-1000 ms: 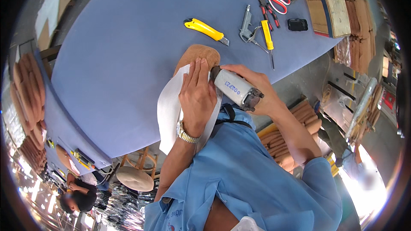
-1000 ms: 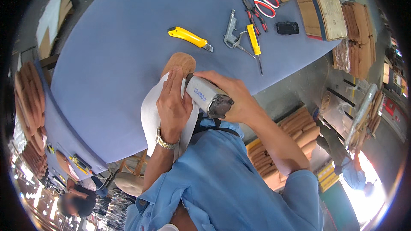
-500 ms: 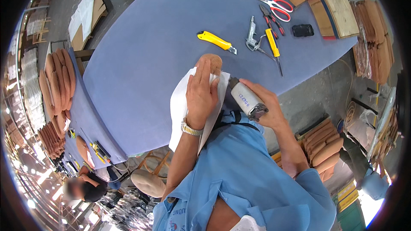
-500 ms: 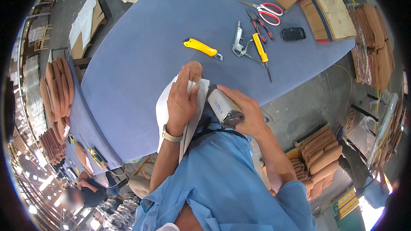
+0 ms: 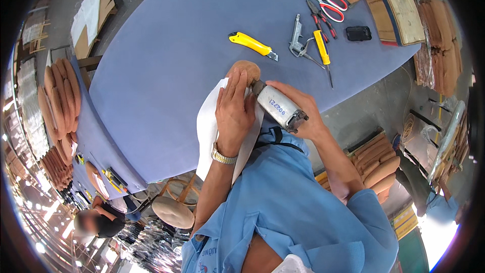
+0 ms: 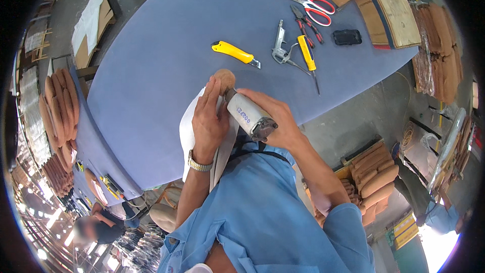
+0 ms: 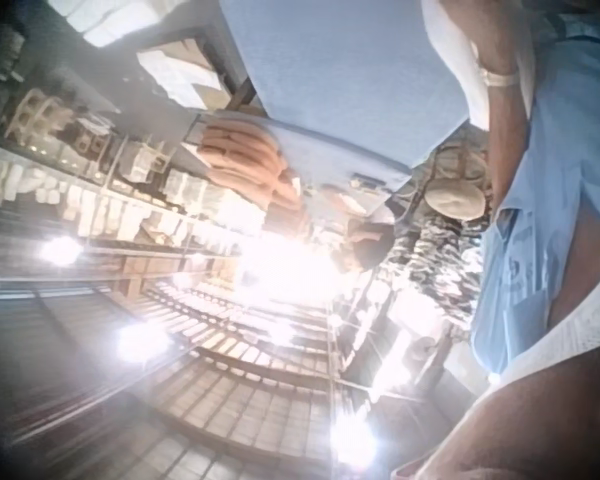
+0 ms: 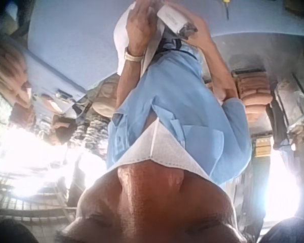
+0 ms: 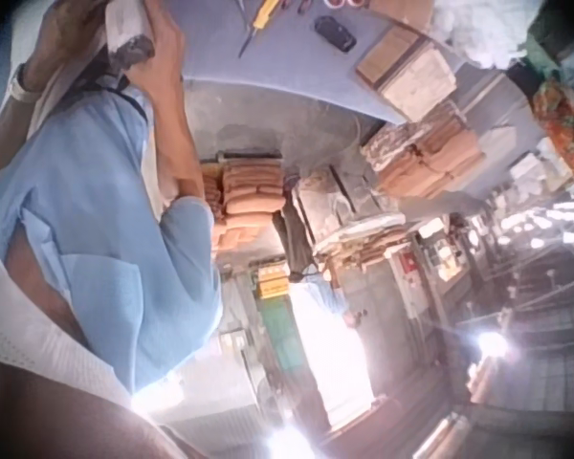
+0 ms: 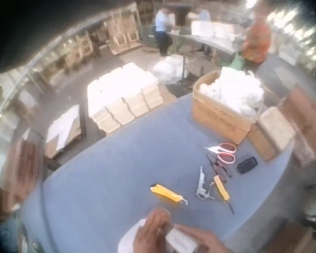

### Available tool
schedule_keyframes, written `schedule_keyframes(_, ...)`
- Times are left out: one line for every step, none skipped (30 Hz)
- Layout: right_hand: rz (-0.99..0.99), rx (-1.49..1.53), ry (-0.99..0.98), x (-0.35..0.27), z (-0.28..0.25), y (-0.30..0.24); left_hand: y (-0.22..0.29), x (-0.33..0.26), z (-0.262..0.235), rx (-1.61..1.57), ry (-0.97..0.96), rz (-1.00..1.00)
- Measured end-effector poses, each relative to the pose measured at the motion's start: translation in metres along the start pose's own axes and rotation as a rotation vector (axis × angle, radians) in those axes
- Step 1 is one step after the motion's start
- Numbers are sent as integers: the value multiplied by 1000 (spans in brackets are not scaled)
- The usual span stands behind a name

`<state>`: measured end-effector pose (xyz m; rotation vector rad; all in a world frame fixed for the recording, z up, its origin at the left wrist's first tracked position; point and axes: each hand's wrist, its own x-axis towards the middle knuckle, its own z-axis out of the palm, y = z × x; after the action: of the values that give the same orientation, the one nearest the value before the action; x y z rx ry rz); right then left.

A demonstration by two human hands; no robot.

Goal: The person retrieves staples from a box and loads a pneumatic staple gun. They then staple a white fabric cover onto a cushion frame, trim excess fabric with a utility knife, and flip the cushion to continue securing the cover. The person handles multiple cushion units on a workbench in a factory setting.

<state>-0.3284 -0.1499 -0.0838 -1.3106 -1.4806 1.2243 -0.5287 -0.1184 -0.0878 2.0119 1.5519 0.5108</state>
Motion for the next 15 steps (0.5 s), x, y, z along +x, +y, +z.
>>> schedule_keyframes(6,14,-3,0,0,1,0,1,0,13,0,6)
schedule_keyframes(12,28,-5,1,-1,1,0,2,0,25,0,13)
schedule_keyframes(19,43,-8,2,-1,2,0,3,-2,21,-5,13)
schedule_keyframes(26,46,-18,3,-1,2,-1,4,-4,17,-11,14)
schedule_keyframes(34,48,-28,5,-1,1,-1,5,-6,13,-16,14)
schedule_keyframes(39,49,-38,7,0,1,-1,6,-8,-4,-12,20)
schedule_keyframes(70,75,-65,10,-1,0,-1,8,-10,-21,-7,26)
schedule_keyframes(102,100,-91,14,-3,-3,-2,9,-11,-39,-1,31)
schedule_keyframes(138,123,-118,16,-5,-5,-4,9,-11,-59,1,37)
schedule_keyframes(160,115,-140,19,-6,-8,-7,10,-11,-78,3,43)
schedule_keyframes(183,108,-163,23,-8,-11,-9,10,-11,-98,6,48)
schedule_keyframes(201,99,-188,27,-9,-13,-11,10,-11,-116,-6,38)
schedule_keyframes(200,69,-205,30,-11,-15,-13,10,-11,-134,-18,27)
schedule_keyframes(198,40,-222,33,-13,-18,-14,10,-11,-153,-30,16)
schedule_keyframes(202,15,-238,35,-13,-20,-16,10,-11,-174,-28,20)
